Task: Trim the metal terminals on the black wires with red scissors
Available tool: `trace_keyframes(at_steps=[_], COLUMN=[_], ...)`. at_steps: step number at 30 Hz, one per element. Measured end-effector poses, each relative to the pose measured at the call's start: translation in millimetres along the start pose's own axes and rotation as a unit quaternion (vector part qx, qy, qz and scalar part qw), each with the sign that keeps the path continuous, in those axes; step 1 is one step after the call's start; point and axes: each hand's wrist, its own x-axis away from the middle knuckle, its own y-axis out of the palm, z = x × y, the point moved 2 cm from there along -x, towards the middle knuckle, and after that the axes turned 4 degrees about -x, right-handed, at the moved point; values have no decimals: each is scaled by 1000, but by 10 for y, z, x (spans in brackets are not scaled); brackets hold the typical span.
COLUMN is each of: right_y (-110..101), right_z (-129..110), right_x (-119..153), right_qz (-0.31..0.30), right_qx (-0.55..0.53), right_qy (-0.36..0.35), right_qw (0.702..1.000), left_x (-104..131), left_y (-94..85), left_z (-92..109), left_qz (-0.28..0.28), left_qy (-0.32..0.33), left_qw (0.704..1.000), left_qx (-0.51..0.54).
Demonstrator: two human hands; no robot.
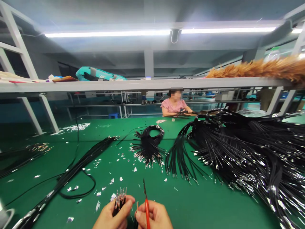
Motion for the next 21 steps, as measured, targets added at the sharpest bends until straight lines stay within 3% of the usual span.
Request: trace_keyframes(at_steps=[11, 14, 16, 17, 21], right_y=[45, 33, 1, -19, -116], right_z=[7, -82, -220, -301, -546], right_x=[-4, 18, 72, 108, 253], right_qz=[27, 60, 97, 110, 99], right_qx=[86, 151, 295, 388, 677], right_qy=[-40, -87, -135, -159, -242], right_qw=[995, 983, 941, 901, 688], left_x=[9, 3, -10, -19, -49], left_y=[51, 46, 37, 33, 28], left_z=[-60, -46, -44, -47, -78], left_qz=[-37, -32, -22, -21, -36], left_qy=[-2, 0, 9, 15, 27], left_qw=[999, 999, 1000, 1000, 999], left_qx=[20, 17, 18, 14, -4])
